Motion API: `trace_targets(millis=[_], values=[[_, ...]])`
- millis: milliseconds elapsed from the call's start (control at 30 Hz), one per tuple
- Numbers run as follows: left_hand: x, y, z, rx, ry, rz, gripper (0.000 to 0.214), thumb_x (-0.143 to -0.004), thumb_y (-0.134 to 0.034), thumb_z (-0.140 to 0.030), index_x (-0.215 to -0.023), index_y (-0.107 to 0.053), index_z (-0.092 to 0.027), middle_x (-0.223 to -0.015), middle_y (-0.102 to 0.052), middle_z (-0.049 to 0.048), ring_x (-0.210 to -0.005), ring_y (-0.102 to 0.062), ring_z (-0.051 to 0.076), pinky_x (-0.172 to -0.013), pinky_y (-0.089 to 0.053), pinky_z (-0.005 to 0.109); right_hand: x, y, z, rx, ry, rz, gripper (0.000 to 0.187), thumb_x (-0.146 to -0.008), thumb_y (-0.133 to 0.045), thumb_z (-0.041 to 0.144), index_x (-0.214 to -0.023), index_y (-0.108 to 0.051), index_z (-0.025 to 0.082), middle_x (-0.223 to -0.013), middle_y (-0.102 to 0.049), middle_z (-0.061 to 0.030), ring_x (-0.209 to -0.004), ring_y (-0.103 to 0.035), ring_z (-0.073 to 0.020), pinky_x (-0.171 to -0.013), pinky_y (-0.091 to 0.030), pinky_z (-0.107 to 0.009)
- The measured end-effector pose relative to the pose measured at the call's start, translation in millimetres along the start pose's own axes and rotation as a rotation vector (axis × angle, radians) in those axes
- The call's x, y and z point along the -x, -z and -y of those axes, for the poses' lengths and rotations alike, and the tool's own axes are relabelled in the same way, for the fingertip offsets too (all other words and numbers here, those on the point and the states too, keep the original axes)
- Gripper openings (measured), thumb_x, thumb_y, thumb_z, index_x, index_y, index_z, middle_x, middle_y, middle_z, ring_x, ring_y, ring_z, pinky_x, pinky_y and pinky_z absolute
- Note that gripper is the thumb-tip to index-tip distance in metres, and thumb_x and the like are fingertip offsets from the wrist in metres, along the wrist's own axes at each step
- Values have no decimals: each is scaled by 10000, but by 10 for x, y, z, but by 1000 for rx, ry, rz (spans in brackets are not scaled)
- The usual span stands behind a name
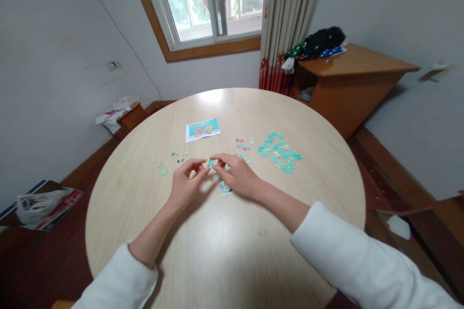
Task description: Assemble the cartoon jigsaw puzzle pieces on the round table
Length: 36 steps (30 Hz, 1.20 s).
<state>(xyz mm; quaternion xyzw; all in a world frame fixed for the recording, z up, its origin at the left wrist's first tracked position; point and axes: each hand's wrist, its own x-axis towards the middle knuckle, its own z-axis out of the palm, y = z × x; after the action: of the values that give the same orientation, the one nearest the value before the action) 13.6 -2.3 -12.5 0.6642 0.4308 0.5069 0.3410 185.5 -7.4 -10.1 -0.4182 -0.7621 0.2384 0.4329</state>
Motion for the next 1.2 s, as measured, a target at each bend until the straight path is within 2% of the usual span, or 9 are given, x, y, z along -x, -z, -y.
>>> trace_targets(millis=[1200], values=[[-26, 9, -9, -45, -1, 21, 222, -738, -670, -349, -852, -682, -159, -686, -619, 11, -628, -534, 123, -618, -443, 253, -16, -3, -10, -16, -27, 17, 273, -881, -504, 243, -1082, -665, 156, -835, -685, -52, -739, -602, -141, -707, -463, -280]])
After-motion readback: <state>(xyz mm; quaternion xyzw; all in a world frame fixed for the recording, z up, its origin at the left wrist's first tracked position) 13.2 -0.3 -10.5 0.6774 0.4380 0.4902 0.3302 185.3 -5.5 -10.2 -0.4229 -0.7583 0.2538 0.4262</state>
